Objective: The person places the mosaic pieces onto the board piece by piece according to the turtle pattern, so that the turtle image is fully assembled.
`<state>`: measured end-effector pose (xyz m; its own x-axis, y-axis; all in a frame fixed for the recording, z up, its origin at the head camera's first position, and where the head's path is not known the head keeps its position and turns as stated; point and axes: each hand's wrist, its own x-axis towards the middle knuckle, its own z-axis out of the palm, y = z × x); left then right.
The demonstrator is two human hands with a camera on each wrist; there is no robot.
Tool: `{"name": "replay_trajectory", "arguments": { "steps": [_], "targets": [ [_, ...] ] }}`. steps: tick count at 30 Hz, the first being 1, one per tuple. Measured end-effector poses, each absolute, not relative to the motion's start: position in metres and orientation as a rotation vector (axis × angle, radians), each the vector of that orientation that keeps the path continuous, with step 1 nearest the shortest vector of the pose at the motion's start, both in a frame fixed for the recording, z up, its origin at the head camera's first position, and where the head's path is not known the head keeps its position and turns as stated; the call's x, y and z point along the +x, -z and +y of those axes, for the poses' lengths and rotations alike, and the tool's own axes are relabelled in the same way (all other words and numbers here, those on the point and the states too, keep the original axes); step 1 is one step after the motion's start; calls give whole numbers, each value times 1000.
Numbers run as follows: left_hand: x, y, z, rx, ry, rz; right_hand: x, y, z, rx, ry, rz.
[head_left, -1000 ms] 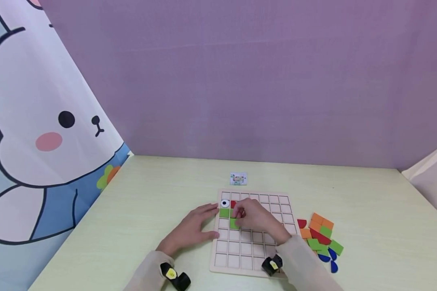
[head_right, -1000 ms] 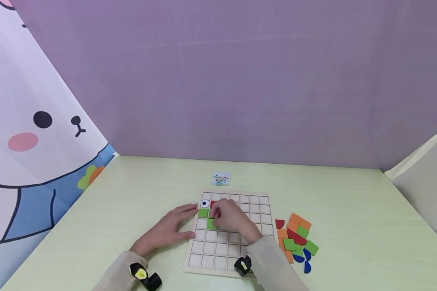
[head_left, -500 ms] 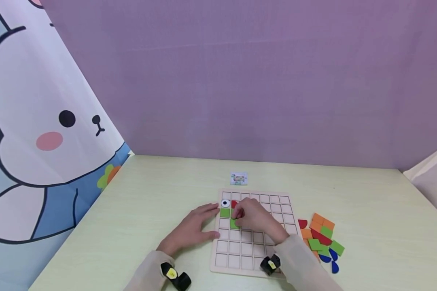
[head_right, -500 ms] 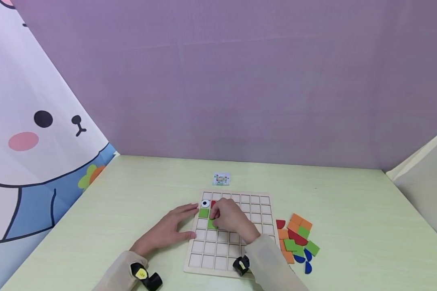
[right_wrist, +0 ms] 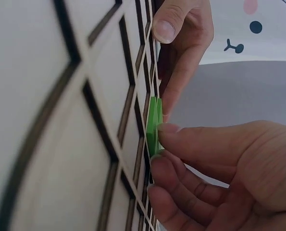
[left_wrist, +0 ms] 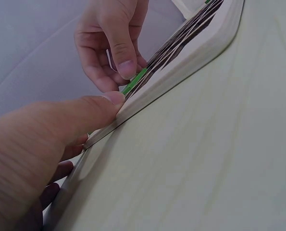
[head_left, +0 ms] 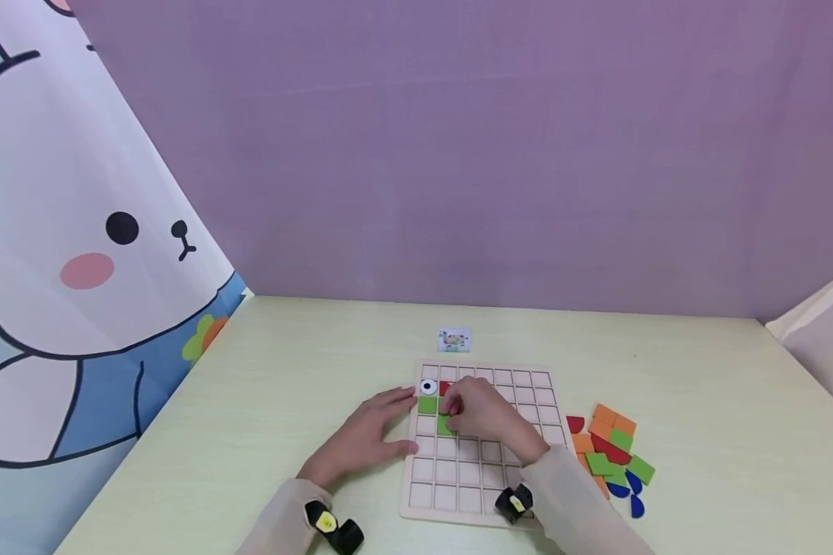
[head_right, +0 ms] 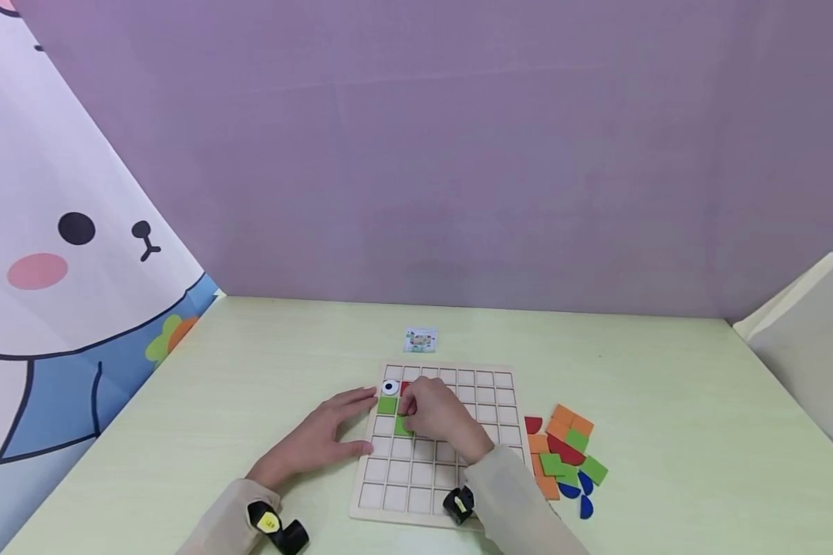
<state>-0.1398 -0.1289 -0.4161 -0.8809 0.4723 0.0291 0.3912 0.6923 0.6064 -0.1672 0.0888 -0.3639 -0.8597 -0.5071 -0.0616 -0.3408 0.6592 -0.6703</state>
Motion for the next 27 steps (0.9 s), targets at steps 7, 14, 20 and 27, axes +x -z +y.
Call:
{"name": "replay_trajectory", "arguments": {
  "steps": [7,14,20,27],
  "targets": [
    [-140,414,-129,730,-945,2778,-166,356,96,-595,985,2636],
    [-140,415,-130,732,-950,2785,-163,351,106,-486,969,2665],
    [-140,416,-130,752,-931,2791,-159,348,118,-462,964,2688],
    [-140,415,-130,765,-946,2783,-157,347,136,-478,944,2709]
  ]
}}
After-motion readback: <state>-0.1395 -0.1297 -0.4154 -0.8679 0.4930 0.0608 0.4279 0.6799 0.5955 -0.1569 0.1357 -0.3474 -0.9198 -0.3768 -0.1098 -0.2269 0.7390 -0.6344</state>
